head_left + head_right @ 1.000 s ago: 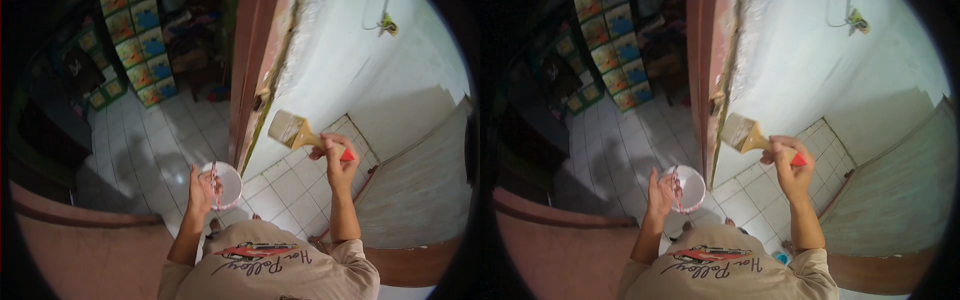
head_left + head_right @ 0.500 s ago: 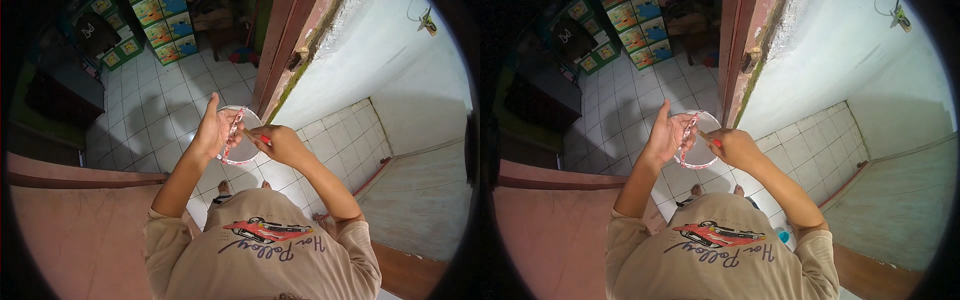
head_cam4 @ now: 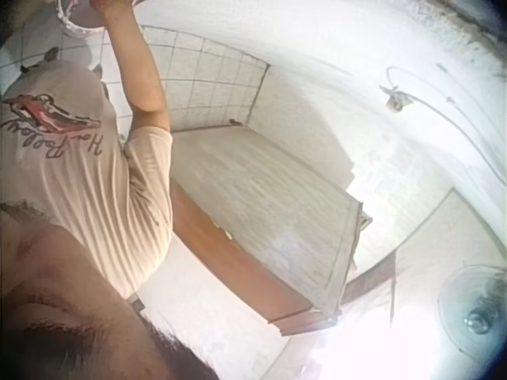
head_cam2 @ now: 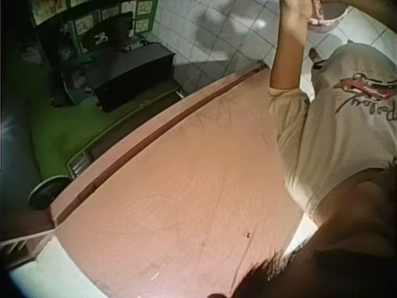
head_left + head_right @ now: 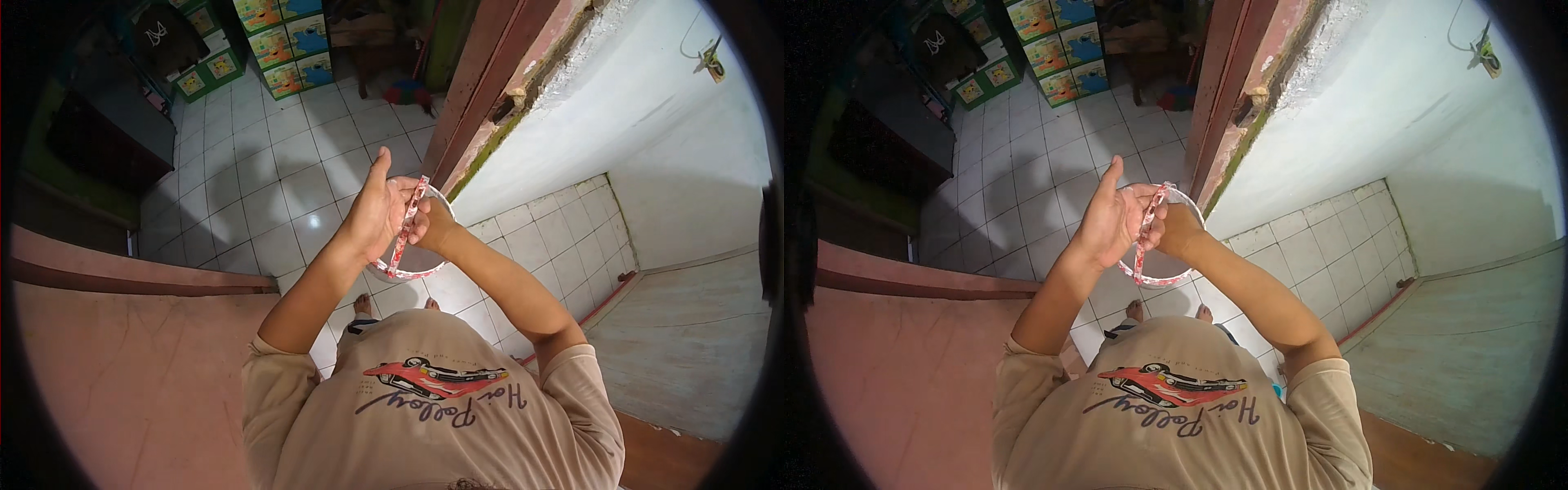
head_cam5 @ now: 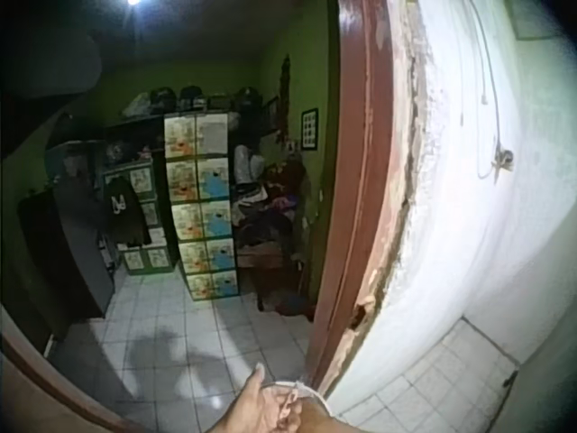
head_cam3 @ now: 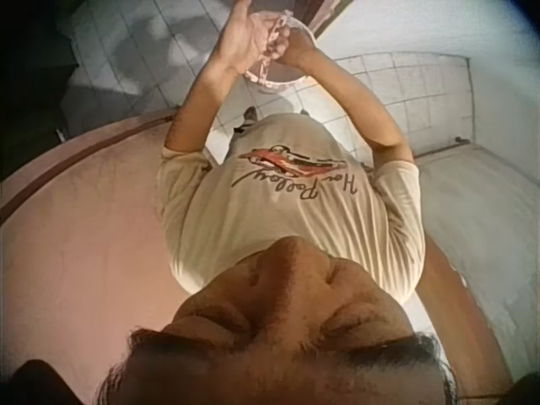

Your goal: The person applies paint to an interior wall and a wooden door frame by hand using a paintbrush while holding a container of paint.

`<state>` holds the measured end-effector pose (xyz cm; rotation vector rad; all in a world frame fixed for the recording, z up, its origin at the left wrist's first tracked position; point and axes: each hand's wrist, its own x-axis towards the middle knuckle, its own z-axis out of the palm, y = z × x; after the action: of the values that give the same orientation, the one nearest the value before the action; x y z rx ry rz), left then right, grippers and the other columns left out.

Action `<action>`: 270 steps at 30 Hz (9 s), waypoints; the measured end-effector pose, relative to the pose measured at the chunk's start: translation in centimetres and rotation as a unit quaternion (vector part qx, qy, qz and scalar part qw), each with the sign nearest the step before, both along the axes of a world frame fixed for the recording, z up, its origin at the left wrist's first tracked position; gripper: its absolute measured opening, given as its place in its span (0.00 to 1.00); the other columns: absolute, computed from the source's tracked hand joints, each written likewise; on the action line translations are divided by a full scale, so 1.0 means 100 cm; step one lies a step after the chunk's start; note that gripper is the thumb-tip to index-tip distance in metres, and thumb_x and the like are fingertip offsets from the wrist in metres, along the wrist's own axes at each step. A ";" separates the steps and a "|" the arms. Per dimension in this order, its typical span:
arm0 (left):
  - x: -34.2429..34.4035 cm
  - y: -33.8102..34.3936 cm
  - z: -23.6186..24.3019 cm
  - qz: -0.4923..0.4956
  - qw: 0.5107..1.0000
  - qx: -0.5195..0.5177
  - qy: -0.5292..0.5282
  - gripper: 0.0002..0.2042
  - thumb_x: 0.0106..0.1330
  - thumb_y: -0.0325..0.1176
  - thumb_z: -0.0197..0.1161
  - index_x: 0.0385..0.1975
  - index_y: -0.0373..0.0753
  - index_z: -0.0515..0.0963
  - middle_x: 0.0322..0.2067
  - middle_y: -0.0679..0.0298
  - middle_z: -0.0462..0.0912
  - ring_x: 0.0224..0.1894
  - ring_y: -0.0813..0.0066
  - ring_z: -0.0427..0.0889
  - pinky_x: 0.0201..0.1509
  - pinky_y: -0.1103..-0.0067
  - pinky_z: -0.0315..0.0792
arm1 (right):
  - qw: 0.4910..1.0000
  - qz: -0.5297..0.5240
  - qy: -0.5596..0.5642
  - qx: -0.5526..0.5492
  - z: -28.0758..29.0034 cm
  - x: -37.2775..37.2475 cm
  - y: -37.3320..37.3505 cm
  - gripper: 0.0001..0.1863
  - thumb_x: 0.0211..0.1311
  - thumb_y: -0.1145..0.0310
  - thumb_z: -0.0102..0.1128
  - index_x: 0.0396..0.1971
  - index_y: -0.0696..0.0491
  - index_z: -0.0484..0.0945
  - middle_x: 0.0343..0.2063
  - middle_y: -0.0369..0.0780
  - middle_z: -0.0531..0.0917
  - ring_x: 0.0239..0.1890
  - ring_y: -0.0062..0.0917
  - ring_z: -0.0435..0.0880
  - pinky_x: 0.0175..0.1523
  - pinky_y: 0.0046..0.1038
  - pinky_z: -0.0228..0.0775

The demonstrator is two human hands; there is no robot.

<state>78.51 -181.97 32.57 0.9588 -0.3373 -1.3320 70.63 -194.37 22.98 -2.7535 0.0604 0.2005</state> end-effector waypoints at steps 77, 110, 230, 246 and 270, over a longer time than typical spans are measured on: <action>0.052 0.009 -0.075 0.059 0.993 -0.018 0.105 0.36 0.65 0.70 0.38 0.34 0.36 0.74 0.26 0.60 0.75 0.23 0.62 0.75 0.30 0.68 0.68 | 0.622 -0.225 -0.710 -0.240 0.332 -0.100 -0.093 0.08 0.62 0.77 0.61 0.41 0.61 0.79 0.28 0.42 0.85 0.29 0.21 0.86 0.34 0.21 0.77; 0.046 0.007 -0.081 0.047 0.995 -0.006 0.089 0.35 0.66 0.69 0.38 0.34 0.38 0.74 0.25 0.61 0.75 0.23 0.62 0.75 0.30 0.69 0.69 | 0.656 -0.198 -0.614 -0.391 0.264 -0.094 -0.083 0.18 0.47 0.83 0.67 0.41 0.60 0.76 0.25 0.43 0.80 0.22 0.31 0.80 0.26 0.28 0.72; 0.044 -0.009 -0.040 -0.079 0.995 -0.007 0.054 0.40 0.68 0.70 0.30 0.47 0.32 0.71 0.29 0.61 0.75 0.22 0.69 0.74 0.24 0.75 0.65 | 0.929 -0.226 -0.123 0.266 -0.024 0.001 0.021 0.09 0.46 0.69 0.66 0.29 0.53 0.80 0.28 0.39 0.83 0.31 0.30 0.84 0.36 0.33 0.74; 0.036 -0.016 -0.040 -0.036 0.998 -0.038 0.028 0.40 0.68 0.69 0.30 0.46 0.31 0.71 0.31 0.59 0.75 0.24 0.66 0.74 0.29 0.73 0.67 | 0.511 -0.516 -0.273 0.631 0.008 -0.093 0.040 0.18 0.70 0.63 0.50 0.50 0.62 0.74 0.33 0.44 0.83 0.31 0.26 0.83 0.29 0.22 0.73; 0.033 -0.004 -0.048 0.046 0.995 -0.033 0.081 0.42 0.66 0.71 0.31 0.44 0.30 0.72 0.30 0.60 0.74 0.23 0.66 0.71 0.29 0.72 0.64 | 0.593 -0.411 -0.598 0.348 0.139 -0.147 -0.018 0.14 0.71 0.69 0.51 0.48 0.63 0.73 0.31 0.49 0.83 0.29 0.31 0.84 0.29 0.27 0.80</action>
<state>81.85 -182.39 27.78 0.7961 -0.2089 -1.2979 55.89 -196.21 36.91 -1.3304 0.6720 -1.4877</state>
